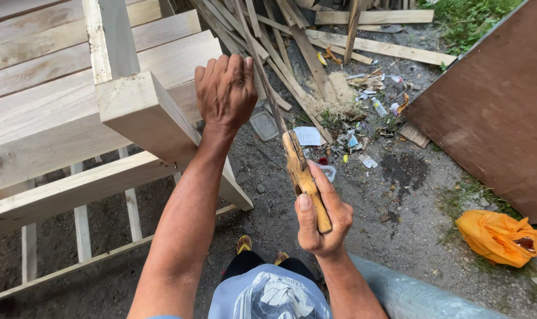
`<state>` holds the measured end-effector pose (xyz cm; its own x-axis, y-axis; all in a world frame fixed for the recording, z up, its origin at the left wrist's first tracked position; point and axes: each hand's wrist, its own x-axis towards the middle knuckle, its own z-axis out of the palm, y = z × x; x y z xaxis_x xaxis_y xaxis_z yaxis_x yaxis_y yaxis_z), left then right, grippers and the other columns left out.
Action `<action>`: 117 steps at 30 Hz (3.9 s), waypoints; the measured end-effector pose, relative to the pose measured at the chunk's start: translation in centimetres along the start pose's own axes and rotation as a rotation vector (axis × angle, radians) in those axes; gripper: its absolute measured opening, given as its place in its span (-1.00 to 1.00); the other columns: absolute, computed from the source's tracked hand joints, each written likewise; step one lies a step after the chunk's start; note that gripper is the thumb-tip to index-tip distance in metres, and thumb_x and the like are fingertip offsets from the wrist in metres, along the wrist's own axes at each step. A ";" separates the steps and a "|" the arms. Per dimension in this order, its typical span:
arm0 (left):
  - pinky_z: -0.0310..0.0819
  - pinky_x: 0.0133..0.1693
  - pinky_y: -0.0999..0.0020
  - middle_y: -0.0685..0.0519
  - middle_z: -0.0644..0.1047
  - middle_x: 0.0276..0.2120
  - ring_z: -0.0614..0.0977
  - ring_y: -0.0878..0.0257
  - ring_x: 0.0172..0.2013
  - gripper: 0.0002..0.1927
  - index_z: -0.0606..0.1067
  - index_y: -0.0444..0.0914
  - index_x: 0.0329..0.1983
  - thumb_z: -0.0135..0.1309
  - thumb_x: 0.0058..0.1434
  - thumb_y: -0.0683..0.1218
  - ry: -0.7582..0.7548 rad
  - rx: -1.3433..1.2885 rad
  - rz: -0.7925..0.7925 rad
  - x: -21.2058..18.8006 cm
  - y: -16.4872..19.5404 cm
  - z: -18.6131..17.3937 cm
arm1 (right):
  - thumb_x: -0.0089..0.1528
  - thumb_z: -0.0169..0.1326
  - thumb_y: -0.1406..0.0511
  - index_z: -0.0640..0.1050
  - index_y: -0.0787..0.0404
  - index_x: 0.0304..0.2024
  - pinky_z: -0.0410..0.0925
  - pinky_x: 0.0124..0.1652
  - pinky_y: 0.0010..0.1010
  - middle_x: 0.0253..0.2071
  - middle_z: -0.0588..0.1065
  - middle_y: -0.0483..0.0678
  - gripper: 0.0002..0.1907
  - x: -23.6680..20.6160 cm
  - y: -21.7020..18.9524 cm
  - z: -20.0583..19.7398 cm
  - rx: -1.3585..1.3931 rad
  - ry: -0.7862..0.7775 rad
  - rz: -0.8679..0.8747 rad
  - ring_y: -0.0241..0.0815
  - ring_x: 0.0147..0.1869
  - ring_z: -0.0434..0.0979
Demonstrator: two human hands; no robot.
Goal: The person uses a hand saw to cut through a wooden post of a slatted wood frame, steadying the frame with the other hand. They reposition the saw and continue cutting through the post, with sawdust falling as the cut progresses.
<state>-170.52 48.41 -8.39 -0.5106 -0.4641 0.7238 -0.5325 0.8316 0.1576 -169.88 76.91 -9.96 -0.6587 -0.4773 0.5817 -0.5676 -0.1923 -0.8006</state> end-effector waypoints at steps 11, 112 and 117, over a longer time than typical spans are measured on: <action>0.19 -0.21 0.16 0.07 0.42 -0.45 0.45 0.13 -0.33 -0.61 0.44 -0.16 -0.38 -0.12 0.54 0.10 0.056 -0.055 0.034 0.0 -0.4 0.0 | 0.34 -0.04 0.27 0.42 0.44 0.29 0.44 -0.40 -0.55 -0.44 0.58 -0.07 -0.48 -1.1 3.6 0.6 0.059 -0.074 0.038 -0.40 -0.46 0.57; 0.18 -0.22 0.17 0.05 0.38 -0.53 0.38 0.13 -0.43 -0.66 0.40 -0.13 -0.46 -0.08 0.44 0.06 -0.030 -0.014 -0.032 -0.2 0.1 0.0 | 0.28 -0.01 0.34 0.48 0.44 0.24 0.42 -0.38 -0.58 -0.36 0.61 -0.01 -0.51 -0.9 3.0 1.3 -0.010 -0.029 0.096 -0.38 -0.44 0.57; 0.15 -0.19 0.20 0.08 0.37 -0.46 0.36 0.17 -0.37 -0.63 0.38 -0.13 -0.38 -0.18 0.55 0.07 0.058 -0.024 0.039 -0.1 -0.1 0.0 | 0.31 0.00 0.34 0.47 0.42 0.27 0.39 -0.39 -0.54 -0.45 0.55 -0.05 -0.51 -0.8 4.1 2.0 0.017 -0.031 0.154 -0.38 -0.45 0.53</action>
<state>-170.43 48.39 -8.50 -0.4905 -0.4130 0.7673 -0.4962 0.8562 0.1437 -170.70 74.75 -14.01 -0.7214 -0.5288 0.4471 -0.4520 -0.1294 -0.8826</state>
